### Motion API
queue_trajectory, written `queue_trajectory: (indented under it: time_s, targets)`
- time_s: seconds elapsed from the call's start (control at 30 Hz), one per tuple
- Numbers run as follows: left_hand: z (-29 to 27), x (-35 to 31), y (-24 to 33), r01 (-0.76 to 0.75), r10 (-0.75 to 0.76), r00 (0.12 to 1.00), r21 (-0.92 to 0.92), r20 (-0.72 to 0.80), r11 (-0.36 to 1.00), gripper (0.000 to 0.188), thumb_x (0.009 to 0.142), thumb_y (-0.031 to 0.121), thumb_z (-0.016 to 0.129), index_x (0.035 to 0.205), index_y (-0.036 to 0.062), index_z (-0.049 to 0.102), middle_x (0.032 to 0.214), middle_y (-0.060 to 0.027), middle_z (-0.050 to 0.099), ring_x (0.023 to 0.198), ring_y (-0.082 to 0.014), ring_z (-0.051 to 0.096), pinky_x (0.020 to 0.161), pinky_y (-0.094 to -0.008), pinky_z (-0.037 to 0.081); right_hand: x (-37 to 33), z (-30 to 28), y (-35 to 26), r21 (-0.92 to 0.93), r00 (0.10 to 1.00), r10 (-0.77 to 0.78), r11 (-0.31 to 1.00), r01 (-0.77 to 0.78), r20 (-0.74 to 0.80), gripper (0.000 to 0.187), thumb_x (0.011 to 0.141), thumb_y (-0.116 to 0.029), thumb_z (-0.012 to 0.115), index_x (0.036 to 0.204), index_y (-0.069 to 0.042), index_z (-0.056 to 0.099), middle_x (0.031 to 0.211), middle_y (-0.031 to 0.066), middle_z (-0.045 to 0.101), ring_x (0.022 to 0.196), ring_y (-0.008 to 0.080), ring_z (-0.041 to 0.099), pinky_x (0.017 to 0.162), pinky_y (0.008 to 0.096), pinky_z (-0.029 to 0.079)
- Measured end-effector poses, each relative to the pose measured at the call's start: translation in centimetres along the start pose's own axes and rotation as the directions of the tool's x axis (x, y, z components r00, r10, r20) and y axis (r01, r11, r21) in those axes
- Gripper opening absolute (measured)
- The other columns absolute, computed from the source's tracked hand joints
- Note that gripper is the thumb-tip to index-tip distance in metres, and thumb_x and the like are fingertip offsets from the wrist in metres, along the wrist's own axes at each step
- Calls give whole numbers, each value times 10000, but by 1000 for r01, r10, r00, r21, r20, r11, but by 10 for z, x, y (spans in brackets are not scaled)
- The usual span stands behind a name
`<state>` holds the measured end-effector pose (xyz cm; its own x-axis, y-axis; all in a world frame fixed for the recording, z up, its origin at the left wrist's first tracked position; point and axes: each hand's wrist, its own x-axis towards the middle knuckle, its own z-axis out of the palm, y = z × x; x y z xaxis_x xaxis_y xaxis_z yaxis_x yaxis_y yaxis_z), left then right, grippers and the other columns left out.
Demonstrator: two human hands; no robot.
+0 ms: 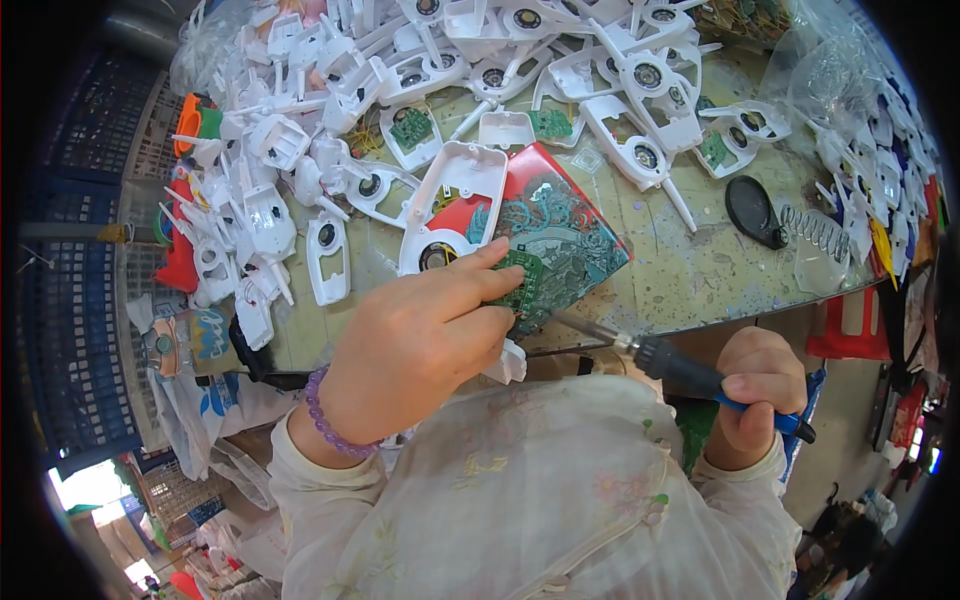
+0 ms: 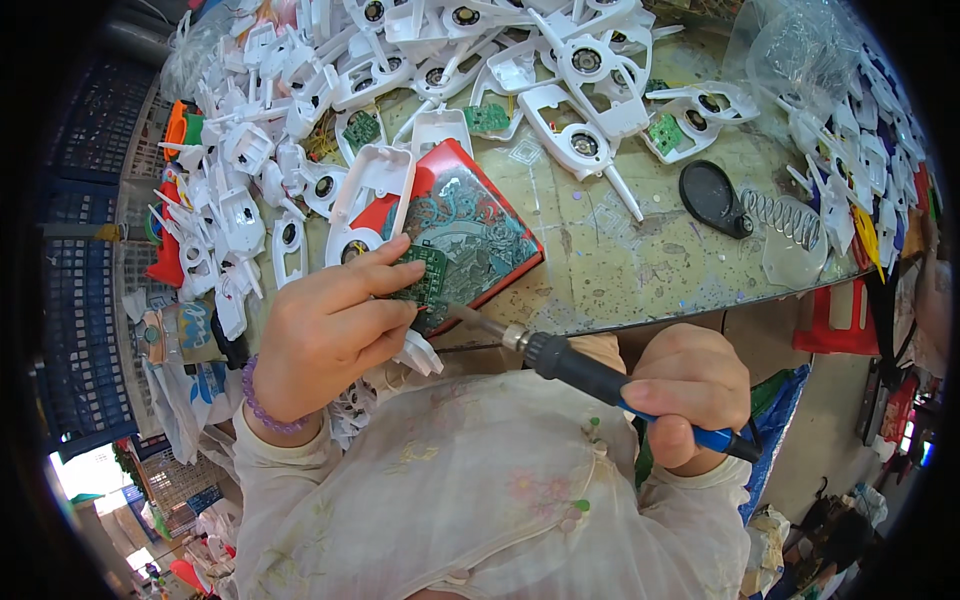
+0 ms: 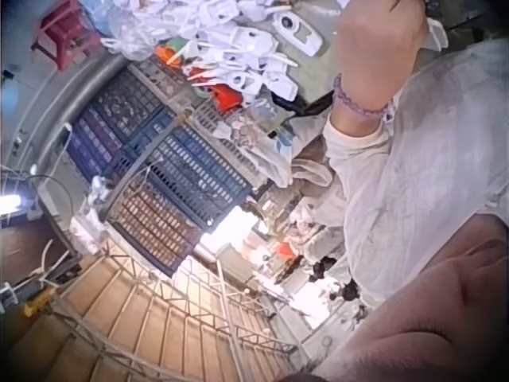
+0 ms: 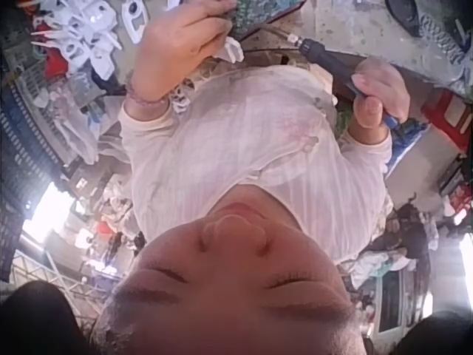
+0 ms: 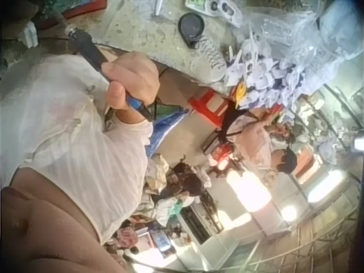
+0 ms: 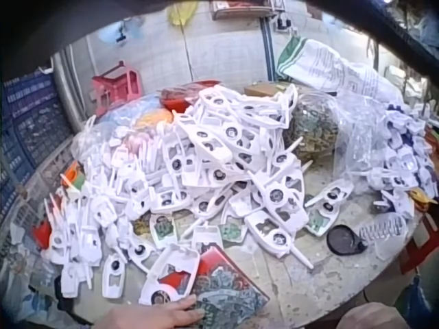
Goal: Soldering electronic components and wires onto small circuit boards for toy assembly.
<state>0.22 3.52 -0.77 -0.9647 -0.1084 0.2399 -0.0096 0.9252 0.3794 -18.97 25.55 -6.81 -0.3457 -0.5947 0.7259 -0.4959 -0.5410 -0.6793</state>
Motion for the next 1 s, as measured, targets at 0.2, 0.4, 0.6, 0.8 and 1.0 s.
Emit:
queue_trajectory:
  time_s: [0.2,0.4,0.6,0.8,1.0]
  targets:
    - [-1,2,0,-20,21,1000,-22,16,1000,129,691,37,689,792,22,611,1020,-106,647,1071,-293,622,759,-351,541,-15,-29,-5,-127,961,-48,992,14,-272,296,951,-253,393,817,-33,539,635,68,488,525,169,423,501,325,343]
    - [1,4,1,-10,10,1000,-19,-18,1000,170,646,14,716,792,24,630,995,-113,663,1024,-311,642,745,-354,542,-34,-86,-15,-390,849,-178,920,-36,-498,357,955,-261,401,783,16,546,731,120,577,567,244,506,534,358,412]
    - [-1,3,4,-9,8,999,-25,-41,1000,166,640,0,722,781,19,637,985,-125,669,1016,-322,645,734,-355,548,-21,-164,-55,-913,794,-555,-138,-383,-249,233,803,69,591,1015,-27,576,749,58,597,575,172,541,487,281,407]
    - [0,3,5,9,-10,999,-33,-51,999,153,646,-4,723,769,18,635,981,-123,670,1015,-314,647,733,-355,547,16,-176,-57,-330,367,-160,820,-468,-916,320,897,-264,573,706,-12,622,624,1,543,466,66,397,444,191,290]
    - [1,-2,3,14,-16,999,-40,-47,999,137,659,8,711,768,29,631,995,-100,664,1044,-297,634,753,-347,541,30,-138,6,-390,621,160,652,-650,-767,336,916,-311,571,779,-13,642,580,-8,490,534,50,443,488,211,319]
